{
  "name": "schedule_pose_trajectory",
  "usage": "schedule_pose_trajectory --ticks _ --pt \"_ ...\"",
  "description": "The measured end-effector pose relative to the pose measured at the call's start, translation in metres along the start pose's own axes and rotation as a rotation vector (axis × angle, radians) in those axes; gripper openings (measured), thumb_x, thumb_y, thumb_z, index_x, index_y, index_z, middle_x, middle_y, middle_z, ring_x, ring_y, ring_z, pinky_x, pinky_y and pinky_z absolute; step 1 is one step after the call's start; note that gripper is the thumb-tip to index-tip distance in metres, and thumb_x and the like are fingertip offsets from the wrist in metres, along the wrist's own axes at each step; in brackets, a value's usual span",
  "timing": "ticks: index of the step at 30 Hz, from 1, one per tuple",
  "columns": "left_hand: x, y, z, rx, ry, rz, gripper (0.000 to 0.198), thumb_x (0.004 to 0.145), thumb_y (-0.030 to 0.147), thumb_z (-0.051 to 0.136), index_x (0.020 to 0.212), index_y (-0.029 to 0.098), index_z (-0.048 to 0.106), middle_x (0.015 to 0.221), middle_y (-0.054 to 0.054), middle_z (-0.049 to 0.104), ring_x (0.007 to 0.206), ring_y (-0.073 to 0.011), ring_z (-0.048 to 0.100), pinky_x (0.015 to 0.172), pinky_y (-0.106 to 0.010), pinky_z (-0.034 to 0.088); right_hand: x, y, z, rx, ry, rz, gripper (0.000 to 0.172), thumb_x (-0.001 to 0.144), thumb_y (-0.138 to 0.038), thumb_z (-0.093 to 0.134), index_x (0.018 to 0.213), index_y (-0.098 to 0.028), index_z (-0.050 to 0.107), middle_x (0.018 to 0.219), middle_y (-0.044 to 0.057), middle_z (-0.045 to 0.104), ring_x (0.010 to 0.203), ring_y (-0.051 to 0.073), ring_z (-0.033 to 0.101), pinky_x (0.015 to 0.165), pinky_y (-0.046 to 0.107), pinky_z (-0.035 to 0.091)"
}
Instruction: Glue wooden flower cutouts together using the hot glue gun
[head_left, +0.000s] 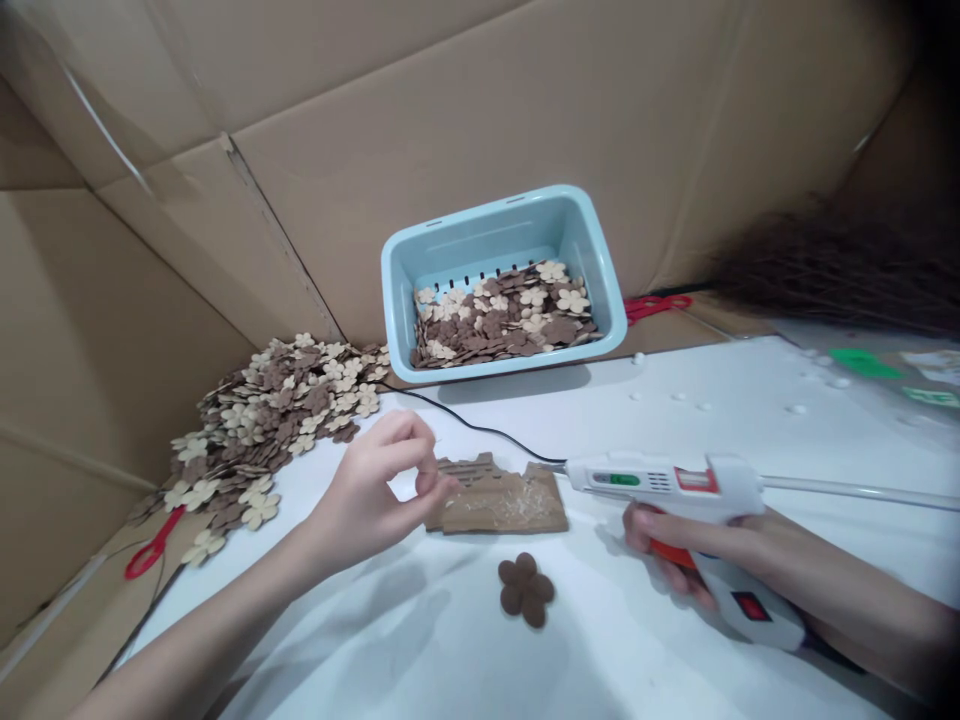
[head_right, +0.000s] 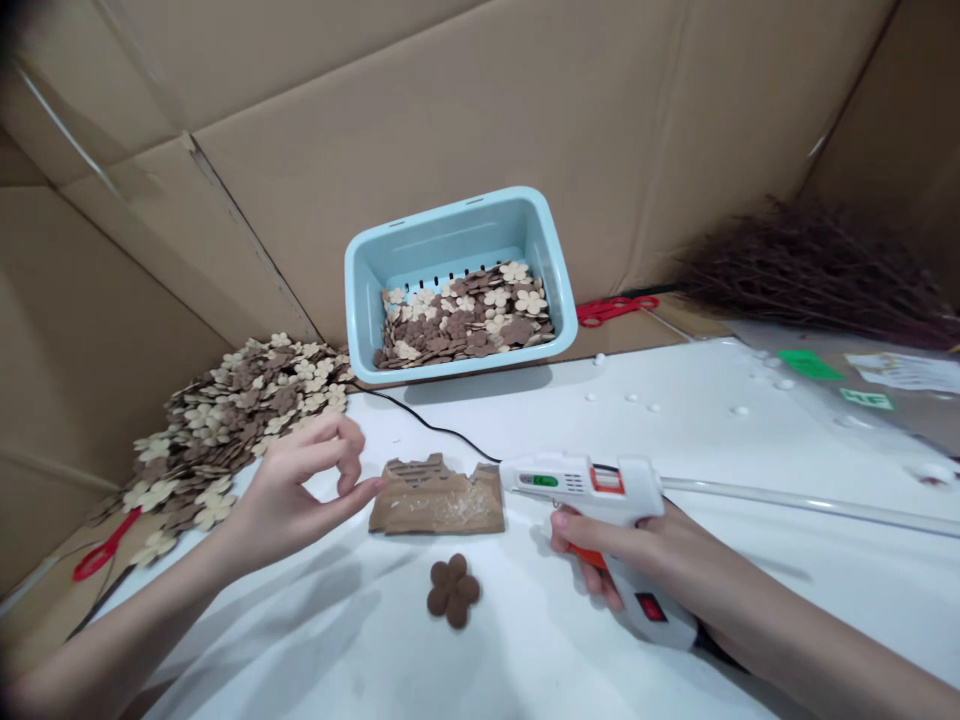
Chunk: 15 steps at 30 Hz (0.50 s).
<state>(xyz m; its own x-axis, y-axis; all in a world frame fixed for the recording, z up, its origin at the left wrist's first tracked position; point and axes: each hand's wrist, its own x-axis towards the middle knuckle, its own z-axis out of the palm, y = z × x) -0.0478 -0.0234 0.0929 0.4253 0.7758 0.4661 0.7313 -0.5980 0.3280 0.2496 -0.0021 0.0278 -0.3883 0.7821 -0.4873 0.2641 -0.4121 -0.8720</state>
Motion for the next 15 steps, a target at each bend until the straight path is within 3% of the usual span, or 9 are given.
schedule_pose_trajectory --ticks 2,4,7,10,13,15 --pt "0.0009 -0.0031 0.0012 -0.149 -0.042 -0.035 0.016 0.084 0.01 0.054 0.069 0.017 0.056 0.109 -0.009 0.062 0.102 -0.0188 0.058 0.083 -0.029 0.049 -0.0005 -0.0004 0.0 0.011 0.008 0.032 0.037 0.076 -0.052 0.062 0.072 -0.015 0.059 0.05 -0.002 0.059 0.046 0.009 0.051 0.048 0.019 0.036" --pt "0.0003 -0.006 0.0033 -0.296 -0.076 -0.12 0.015 0.087 0.011 0.05 0.084 0.018 0.062 0.119 -0.009 0.061 0.106 -0.019 0.06 0.083 -0.029 0.052 -0.0007 -0.0001 -0.0003 0.011 0.01 0.043 0.037 0.075 -0.053 0.062 0.072 -0.016 0.059 0.051 -0.002 0.06 0.047 0.01 0.051 0.047 0.019 0.036" --pt "-0.0027 -0.0078 0.0059 -0.403 -0.095 -0.265 0.012 0.087 0.018 0.055 0.091 0.017 0.066 0.082 -0.006 0.072 0.069 -0.0147 0.069 0.06 -0.023 0.055 -0.0011 -0.0001 -0.0003 0.003 0.02 0.046 0.038 0.074 -0.054 0.062 0.071 -0.016 0.06 0.052 -0.001 0.06 0.047 0.01 0.051 0.047 0.019 0.037" --pt "-0.0045 -0.0081 0.0064 -0.263 -0.006 -0.265 0.012 0.08 0.024 0.067 0.072 0.016 0.067 0.049 0.003 0.058 0.037 -0.0076 0.051 0.039 -0.018 0.041 -0.0023 -0.0022 0.0014 0.017 0.045 0.083 0.035 0.074 -0.051 0.063 0.071 -0.016 0.06 0.051 -0.001 0.06 0.047 0.01 0.051 0.045 0.018 0.036" --pt "-0.0029 -0.0088 0.0034 -0.062 0.182 -0.168 0.035 0.076 0.024 0.07 0.049 0.017 0.049 0.039 0.008 0.035 0.035 -0.0051 0.033 0.036 -0.02 0.026 -0.0039 -0.0053 0.0035 0.034 0.056 0.084 0.033 0.071 -0.049 0.065 0.07 -0.017 0.061 0.049 -0.001 0.06 0.047 0.011 0.051 0.046 0.019 0.038" --pt "-0.0004 -0.0093 -0.0024 0.003 0.242 -0.081 0.041 0.08 0.02 0.064 0.046 0.017 0.042 0.042 0.006 0.034 0.041 -0.007 0.036 0.041 -0.021 0.031 -0.0047 -0.0062 0.0042 0.028 0.05 0.061 0.035 0.071 -0.051 0.065 0.067 -0.017 0.061 0.048 -0.001 0.059 0.046 0.01 0.05 0.046 0.019 0.038"
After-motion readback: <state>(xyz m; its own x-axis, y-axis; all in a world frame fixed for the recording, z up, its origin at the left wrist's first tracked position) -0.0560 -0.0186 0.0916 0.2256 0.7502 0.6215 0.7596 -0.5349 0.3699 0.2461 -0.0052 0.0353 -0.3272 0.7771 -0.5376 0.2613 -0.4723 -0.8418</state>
